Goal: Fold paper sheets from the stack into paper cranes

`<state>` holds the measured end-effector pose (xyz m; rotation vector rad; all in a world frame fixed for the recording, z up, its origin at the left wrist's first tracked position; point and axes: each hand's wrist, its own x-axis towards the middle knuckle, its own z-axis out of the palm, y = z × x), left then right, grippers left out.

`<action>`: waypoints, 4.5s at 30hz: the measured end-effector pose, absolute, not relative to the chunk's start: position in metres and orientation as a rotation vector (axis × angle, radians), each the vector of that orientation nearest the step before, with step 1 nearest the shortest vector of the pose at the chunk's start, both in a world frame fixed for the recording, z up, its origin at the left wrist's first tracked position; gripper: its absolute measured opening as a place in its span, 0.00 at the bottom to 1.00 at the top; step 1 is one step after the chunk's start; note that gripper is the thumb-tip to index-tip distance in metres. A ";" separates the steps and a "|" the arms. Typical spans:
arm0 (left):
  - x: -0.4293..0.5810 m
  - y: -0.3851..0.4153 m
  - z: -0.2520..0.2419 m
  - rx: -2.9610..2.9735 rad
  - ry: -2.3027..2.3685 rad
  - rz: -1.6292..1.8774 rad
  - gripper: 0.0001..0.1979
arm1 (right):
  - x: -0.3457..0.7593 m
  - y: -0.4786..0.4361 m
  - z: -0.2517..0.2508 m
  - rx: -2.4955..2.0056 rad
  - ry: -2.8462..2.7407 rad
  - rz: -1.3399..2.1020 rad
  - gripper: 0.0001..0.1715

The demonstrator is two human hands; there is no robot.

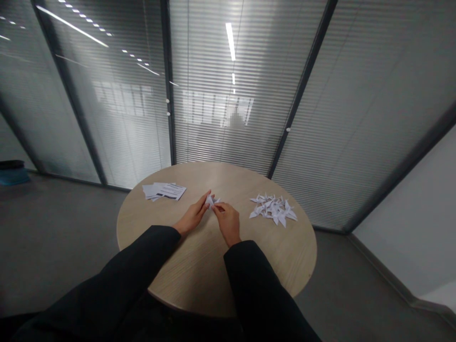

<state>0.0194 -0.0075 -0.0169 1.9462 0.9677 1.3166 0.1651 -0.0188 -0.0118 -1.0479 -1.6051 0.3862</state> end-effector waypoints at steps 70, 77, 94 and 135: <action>0.014 -0.005 -0.013 1.943 1.071 1.483 0.16 | 0.169 -0.016 -0.012 -0.912 -1.626 0.360 0.12; 0.017 -0.010 -0.010 1.987 1.116 1.446 0.17 | 0.166 -0.021 -0.008 -0.922 -1.619 0.302 0.12; 0.028 -0.019 -0.006 1.880 1.062 1.611 0.17 | 0.158 -0.026 -0.005 -0.955 -1.575 0.193 0.11; 0.029 -0.026 0.000 2.126 1.095 1.705 0.13 | 0.155 -0.032 -0.002 -0.945 -1.658 0.323 0.14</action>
